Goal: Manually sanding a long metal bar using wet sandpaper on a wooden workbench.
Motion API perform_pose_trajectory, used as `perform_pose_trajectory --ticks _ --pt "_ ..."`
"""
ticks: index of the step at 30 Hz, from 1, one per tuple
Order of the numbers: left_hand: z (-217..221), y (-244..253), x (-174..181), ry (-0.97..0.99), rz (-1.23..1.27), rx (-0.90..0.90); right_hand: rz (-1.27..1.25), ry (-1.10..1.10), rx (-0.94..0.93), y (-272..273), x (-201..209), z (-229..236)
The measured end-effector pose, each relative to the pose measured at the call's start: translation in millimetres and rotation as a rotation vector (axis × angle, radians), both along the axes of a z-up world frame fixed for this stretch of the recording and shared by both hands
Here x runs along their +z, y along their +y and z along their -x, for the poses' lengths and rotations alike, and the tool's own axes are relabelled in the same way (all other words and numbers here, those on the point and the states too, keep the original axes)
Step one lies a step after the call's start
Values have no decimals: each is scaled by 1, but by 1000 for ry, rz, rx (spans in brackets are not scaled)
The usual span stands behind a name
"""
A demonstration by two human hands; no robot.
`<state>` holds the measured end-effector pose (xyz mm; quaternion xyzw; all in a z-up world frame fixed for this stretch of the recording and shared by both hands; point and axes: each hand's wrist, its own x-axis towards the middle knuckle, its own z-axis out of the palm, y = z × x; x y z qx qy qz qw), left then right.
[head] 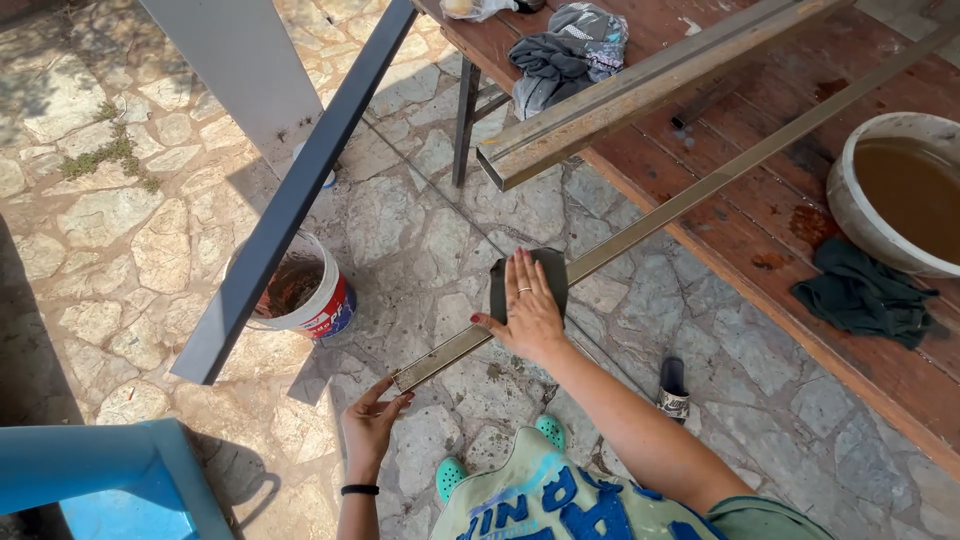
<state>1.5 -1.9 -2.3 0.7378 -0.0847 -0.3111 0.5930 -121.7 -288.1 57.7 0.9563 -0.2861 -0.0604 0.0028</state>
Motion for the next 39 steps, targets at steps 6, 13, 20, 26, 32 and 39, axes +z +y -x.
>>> perform_pose_trajectory --ticks 6,13,20,26,32,39 --pt "2 2 7 -59 -73 -25 -147 -7 17 3 -1 0" --pt "4 0 2 -9 15 17 -1 -192 -421 -60 -1 23" --pt "0 0 0 -7 13 -4 132 -142 232 47 6 16" --pt "8 3 0 0 -2 17 5 -162 -307 -108 -5 70" --pt "4 2 2 -12 -35 -22 91 -111 248 89 7 16" --pt "6 6 -7 4 69 26 -23 -37 -270 -153 -4 83"
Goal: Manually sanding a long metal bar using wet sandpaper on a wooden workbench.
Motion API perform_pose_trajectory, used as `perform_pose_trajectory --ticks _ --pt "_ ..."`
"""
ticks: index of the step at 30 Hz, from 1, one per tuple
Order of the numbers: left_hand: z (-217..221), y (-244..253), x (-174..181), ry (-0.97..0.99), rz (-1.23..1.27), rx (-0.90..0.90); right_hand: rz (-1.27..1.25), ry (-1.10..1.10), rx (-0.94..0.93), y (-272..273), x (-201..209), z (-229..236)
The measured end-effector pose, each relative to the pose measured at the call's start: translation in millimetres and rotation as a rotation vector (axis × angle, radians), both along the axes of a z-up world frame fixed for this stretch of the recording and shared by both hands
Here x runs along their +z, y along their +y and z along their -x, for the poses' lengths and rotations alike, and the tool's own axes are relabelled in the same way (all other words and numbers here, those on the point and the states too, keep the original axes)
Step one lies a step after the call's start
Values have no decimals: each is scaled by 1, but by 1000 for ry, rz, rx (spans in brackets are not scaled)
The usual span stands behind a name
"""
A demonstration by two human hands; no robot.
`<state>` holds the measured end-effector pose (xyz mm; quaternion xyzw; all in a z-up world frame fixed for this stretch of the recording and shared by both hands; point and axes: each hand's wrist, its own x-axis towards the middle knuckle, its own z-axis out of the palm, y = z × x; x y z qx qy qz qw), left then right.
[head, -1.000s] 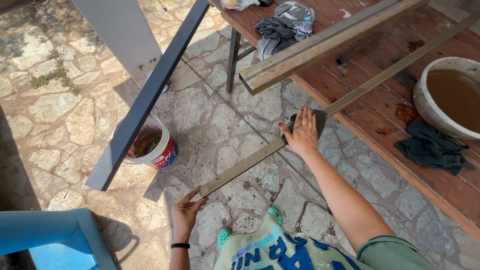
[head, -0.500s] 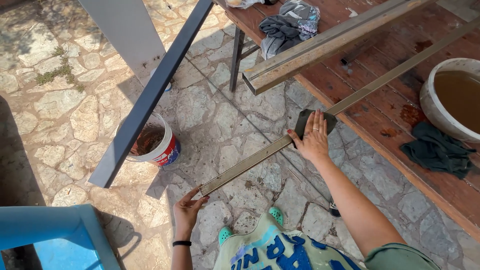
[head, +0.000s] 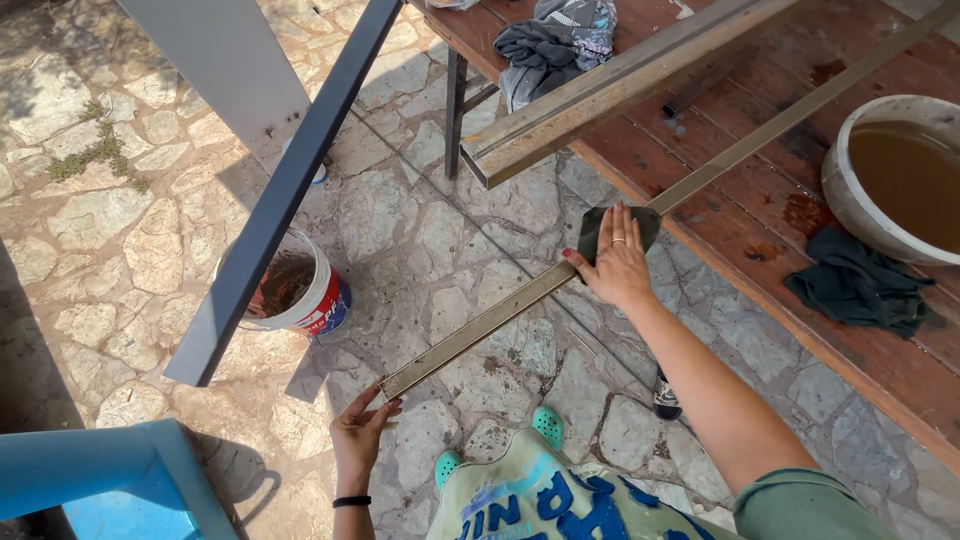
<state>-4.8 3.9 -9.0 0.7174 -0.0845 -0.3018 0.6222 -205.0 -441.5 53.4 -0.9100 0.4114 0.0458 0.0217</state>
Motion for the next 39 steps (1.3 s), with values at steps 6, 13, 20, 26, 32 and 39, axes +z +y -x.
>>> perform_pose_trajectory --ticks 6,13,20,26,32,39 --pt "2 3 11 -12 -41 21 -76 124 160 103 48 -56" --pt "2 -3 41 72 -65 18 445 -323 606 137 9 -42" --pt "11 -12 50 25 -40 134 -22 -141 -183 -87 20 31" --pt "22 -18 40 67 -10 237 181 -127 432 141 0 -28" --pt "36 -29 51 48 7 366 19 87 242 -36 13 20" --pt "51 -45 49 -18 31 534 607 -219 388 72 0 1"
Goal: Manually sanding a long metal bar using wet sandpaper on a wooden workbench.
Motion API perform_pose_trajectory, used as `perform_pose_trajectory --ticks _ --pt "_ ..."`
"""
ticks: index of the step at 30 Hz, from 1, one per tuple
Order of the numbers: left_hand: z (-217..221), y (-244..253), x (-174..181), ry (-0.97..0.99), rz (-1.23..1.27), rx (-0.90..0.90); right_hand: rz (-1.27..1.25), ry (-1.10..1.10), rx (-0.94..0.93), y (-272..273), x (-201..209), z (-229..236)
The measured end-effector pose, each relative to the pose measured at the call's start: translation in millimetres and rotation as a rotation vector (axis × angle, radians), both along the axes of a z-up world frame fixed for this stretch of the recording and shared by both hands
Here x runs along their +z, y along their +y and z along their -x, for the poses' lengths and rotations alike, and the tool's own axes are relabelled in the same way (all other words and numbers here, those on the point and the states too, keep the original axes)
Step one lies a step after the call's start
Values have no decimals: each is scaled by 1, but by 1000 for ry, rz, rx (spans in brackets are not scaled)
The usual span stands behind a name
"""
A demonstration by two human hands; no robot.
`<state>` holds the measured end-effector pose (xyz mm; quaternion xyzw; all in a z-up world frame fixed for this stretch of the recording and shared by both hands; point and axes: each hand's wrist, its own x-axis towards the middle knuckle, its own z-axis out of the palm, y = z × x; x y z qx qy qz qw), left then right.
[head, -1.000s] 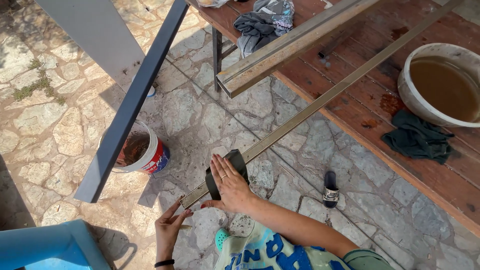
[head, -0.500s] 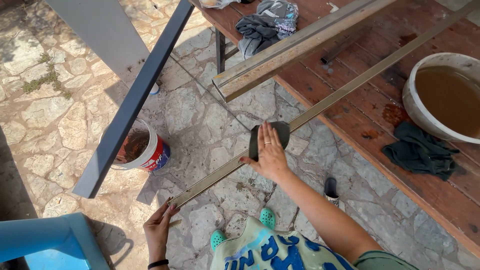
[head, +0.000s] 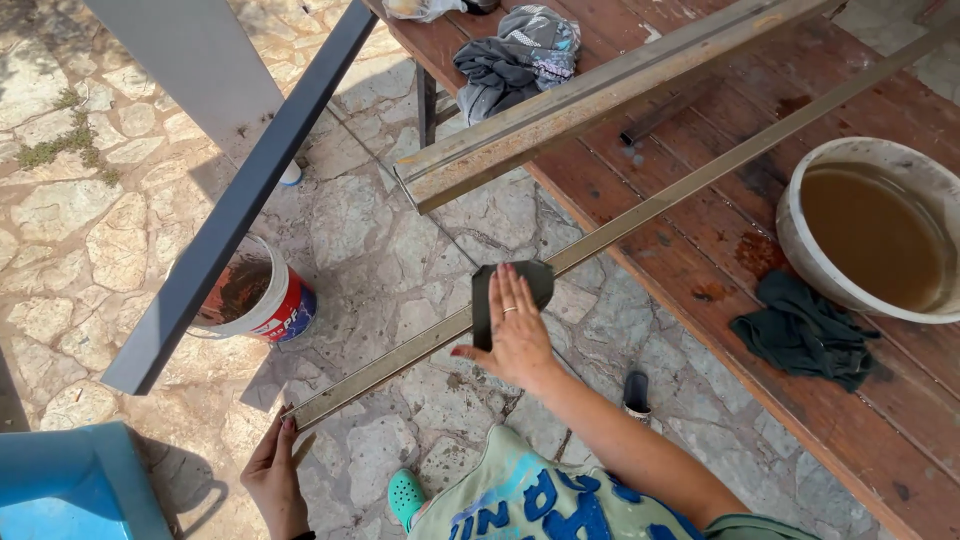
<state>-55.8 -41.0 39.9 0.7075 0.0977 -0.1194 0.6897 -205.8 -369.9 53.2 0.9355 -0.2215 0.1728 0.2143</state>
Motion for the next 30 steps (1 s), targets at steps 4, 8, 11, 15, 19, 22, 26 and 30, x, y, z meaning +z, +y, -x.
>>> perform_pose_trajectory --ticks 4,8,11,15,19,22,26,30 --pt "1 3 -9 38 -12 5 -130 129 272 26 6 16" --pt "4 2 -13 31 -11 45 -516 266 -182 -131 8 54" --pt "4 2 -14 6 -2 33 -542 161 -334 -140 15 40" --pt "1 1 -19 -53 -42 39 -36 -43 167 18 -2 -8" --pt "5 3 -17 -20 -38 26 -154 101 316 -5 4 14" --pt "7 2 -16 -27 -71 52 -523 378 -104 -117 21 43" --pt "12 0 -6 -34 -92 5 -589 253 -380 -139 32 30" --pt "15 -6 20 -67 -208 -92 -707 649 48 44 76 -19"
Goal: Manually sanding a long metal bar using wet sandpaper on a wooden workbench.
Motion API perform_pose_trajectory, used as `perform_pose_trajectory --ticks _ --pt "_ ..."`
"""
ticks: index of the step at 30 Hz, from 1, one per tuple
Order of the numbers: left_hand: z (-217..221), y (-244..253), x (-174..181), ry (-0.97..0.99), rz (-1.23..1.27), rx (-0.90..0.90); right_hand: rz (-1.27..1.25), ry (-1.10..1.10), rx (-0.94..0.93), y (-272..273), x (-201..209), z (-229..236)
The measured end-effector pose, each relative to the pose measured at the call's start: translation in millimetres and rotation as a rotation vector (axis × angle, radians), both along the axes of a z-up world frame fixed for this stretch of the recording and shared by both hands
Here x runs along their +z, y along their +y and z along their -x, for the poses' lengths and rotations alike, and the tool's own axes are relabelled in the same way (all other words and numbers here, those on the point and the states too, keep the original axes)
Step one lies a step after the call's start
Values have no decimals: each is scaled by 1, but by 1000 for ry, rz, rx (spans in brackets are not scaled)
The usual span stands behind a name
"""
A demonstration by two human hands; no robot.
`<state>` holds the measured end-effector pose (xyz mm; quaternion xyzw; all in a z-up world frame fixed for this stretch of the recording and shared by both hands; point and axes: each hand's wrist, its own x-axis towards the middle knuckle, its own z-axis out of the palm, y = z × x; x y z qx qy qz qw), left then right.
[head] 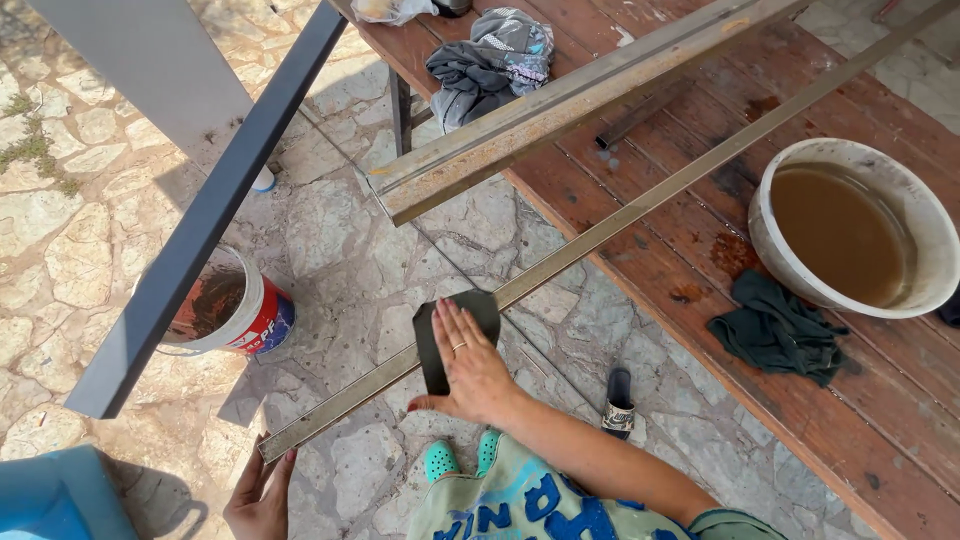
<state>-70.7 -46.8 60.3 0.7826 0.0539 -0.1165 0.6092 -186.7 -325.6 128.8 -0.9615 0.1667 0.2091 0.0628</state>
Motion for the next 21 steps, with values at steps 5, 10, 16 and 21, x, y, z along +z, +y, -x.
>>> perform_pose_trajectory --ticks 5,10,16,21 --pt "-13 22 -38 -82 100 -53 316 -373 -53 -81 -46 47" --pt "-17 25 -30 11 75 -115 252 -376 -377 -182 -63 65" --pt "-22 24 -26 -35 33 -137 -15 -83 47 5 -19 -2" --pt "-21 25 -26 -55 63 -133 156 -120 -331 -122 -39 54"
